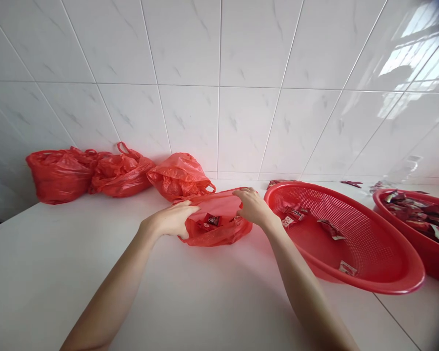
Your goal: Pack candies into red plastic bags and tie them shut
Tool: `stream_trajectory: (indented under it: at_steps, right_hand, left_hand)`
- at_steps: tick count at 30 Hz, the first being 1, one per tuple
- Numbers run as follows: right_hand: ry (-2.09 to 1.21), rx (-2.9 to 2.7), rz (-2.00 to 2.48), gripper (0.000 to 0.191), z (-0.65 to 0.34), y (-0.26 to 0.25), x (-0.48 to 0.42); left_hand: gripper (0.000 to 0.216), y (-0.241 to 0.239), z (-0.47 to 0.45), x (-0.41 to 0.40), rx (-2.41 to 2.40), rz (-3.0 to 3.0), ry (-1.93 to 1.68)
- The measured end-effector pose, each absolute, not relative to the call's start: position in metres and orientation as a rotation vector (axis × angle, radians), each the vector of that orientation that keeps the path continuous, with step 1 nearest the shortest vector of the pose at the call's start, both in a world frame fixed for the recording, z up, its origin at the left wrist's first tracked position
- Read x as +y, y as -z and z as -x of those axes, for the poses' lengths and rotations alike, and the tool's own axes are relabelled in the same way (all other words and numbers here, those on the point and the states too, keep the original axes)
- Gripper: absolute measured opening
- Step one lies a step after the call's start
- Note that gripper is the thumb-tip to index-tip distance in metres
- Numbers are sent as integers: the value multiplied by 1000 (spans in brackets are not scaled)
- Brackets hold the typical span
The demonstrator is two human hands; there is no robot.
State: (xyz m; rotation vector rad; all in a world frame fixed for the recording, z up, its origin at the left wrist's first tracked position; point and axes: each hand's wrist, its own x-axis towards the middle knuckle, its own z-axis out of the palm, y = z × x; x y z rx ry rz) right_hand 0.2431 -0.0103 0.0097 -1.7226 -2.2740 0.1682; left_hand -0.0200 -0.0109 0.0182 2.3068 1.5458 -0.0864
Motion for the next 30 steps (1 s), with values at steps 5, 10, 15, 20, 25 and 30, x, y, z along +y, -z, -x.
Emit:
stream_trajectory:
  at_steps: [5, 10, 15, 20, 25, 30]
  right_hand:
    - [-66, -2297, 1660, 56, -243, -17, -15]
    - [152, -2269, 1770, 43, -242, -23, -20]
    - [2, -2327, 2056, 30, -242, -15, -16]
    - [-105, -2281, 2121, 22, -247, -10, -13]
    - [-211, -2227, 2095, 28, -253, -9, -11]
    - [-221, -2149, 2033, 21, -254, -16, -13]
  left_hand:
    - [62, -25, 21, -17, 1397, -2394, -50]
    - [47, -33, 16, -25, 1326, -2494, -222]
    - [43, -32, 18, -21, 1514, -2557, -191]
    - [53, -31, 21, -14, 1683, -2438, -30]
    - [65, -31, 24, -9, 1721, -2229, 90]
    - [77, -30, 28, -8, 1667, -2280, -8]
